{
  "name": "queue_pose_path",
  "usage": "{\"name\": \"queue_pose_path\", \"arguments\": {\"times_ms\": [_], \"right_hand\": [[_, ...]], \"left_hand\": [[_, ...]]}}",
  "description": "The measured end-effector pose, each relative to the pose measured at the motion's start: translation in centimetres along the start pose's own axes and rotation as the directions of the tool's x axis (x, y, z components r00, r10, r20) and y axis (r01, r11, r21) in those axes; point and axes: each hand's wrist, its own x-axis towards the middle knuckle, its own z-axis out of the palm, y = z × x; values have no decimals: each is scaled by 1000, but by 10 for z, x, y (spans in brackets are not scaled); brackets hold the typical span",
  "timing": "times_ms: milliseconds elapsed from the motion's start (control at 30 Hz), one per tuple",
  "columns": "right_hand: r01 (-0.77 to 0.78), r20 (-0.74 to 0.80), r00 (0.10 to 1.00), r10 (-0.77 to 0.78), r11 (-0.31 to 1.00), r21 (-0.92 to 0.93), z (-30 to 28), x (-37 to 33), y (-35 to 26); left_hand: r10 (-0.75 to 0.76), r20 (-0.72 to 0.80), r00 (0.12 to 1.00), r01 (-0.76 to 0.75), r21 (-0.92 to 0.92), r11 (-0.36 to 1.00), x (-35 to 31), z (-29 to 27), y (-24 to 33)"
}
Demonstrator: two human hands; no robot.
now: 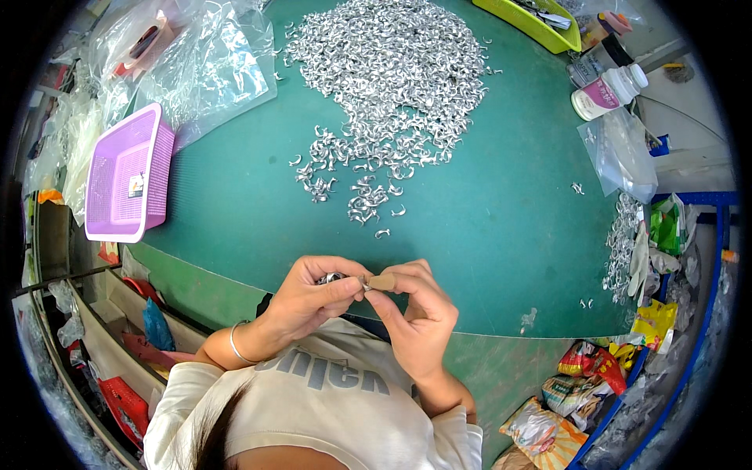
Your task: The person picks up small metal clips from a pile on a green workbench, examines them, and uses their hands to snap or join them together, occasionally placing finished or sorted pieces into a purple basket or smaller containers.
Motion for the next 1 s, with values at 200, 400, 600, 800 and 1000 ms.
{"name": "queue_pose_path", "arguments": {"times_ms": [200, 400, 600, 800, 1000], "right_hand": [[51, 16, 999, -49, 995, -83, 1, 0, -1], [140, 29, 990, -137, 978, -154, 3, 1, -6], [194, 41, 981, -189, 964, -183, 4, 1, -9], [203, 31, 979, -201, 961, -186, 5, 0, -11], [210, 46, 978, -205, 957, -202, 5, 0, -11]], "left_hand": [[76, -53, 996, -68, 143, 987, -3, 5, 3], [133, -67, 989, -114, 242, 964, -5, 7, 6], [149, -61, 987, -130, 244, 961, -7, 11, 10], [197, -13, 980, -184, 295, 937, -7, 8, 8], [301, -15, 954, -275, 357, 893, -7, 9, 6]]}}
